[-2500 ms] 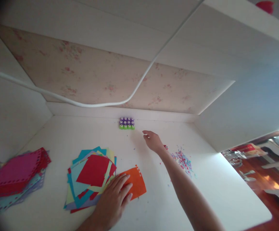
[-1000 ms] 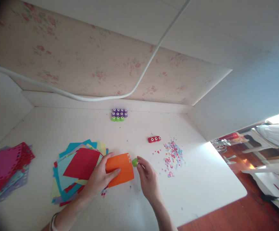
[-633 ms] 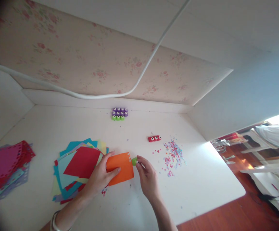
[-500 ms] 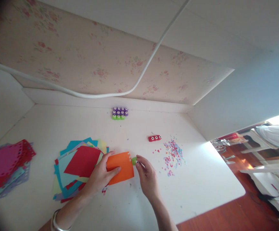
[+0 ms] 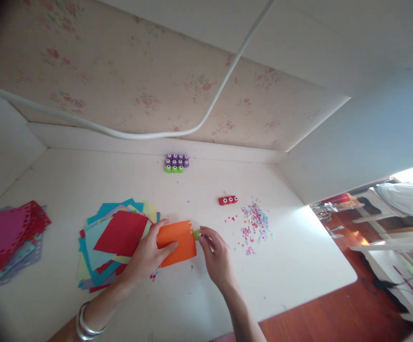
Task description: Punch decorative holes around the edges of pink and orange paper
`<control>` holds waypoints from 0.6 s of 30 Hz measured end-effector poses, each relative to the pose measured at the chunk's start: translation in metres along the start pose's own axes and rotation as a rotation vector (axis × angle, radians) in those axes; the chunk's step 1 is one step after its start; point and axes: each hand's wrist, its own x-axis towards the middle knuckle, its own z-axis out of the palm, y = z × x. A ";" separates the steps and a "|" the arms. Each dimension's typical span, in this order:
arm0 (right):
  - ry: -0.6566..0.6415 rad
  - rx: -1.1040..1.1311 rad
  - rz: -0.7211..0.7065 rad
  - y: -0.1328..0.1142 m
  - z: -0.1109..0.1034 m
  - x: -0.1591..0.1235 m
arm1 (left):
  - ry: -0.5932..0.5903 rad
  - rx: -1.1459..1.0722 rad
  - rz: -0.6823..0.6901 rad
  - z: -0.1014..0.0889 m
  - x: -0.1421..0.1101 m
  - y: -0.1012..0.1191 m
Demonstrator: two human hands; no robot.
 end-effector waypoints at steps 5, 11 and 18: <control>-0.007 -0.025 -0.011 -0.001 -0.001 0.000 | -0.022 0.023 -0.015 0.002 0.000 -0.001; -0.022 -0.026 0.000 0.000 0.000 0.000 | -0.015 -0.039 -0.016 -0.001 0.001 0.004; -0.034 -0.046 -0.011 0.001 -0.002 -0.002 | -0.002 -0.033 -0.025 0.001 0.000 0.000</control>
